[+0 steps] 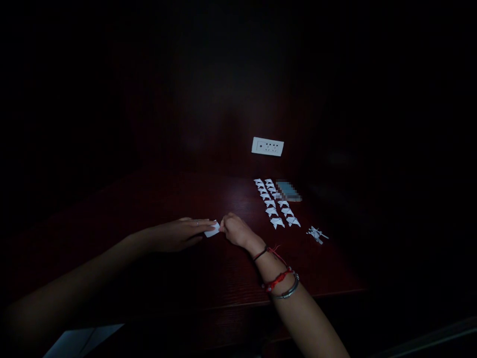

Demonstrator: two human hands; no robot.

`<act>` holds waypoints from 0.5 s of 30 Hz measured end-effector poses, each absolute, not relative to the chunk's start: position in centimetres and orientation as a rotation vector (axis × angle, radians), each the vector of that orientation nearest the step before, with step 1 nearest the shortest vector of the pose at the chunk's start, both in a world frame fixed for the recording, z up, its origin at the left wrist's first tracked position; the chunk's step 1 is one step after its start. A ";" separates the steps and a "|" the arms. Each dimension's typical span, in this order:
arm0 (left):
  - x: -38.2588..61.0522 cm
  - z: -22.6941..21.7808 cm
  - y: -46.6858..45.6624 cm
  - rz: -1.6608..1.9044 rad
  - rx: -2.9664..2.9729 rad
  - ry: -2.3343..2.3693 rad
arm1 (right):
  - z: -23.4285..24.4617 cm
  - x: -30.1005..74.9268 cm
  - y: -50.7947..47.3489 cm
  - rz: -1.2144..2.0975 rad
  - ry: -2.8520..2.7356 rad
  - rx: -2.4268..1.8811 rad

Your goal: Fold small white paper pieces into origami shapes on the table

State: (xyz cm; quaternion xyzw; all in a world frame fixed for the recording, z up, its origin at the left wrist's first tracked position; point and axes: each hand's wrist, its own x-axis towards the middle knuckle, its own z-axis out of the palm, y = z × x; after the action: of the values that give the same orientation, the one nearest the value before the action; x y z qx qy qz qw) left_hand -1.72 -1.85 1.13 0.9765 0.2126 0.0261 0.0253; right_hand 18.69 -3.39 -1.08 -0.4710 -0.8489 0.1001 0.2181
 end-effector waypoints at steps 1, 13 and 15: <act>-1.7 1.1 -1.8 0.079 3.007 0.668 | -1.0 18.7 -3.4 0.281 -2.360 -1.303; -1.8 1.0 -2.1 0.112 3.033 0.684 | -0.4 18.0 -3.7 0.338 -2.355 -1.226; -1.8 0.9 -2.0 0.057 2.997 0.675 | -0.2 18.0 -3.7 0.403 -2.327 -1.243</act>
State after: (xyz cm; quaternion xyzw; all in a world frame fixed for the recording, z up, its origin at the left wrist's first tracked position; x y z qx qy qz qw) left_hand -1.85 -2.00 0.95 0.9748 0.2194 0.0186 0.0345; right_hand 18.01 -3.73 -0.19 -0.4529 -0.8476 0.1470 0.2343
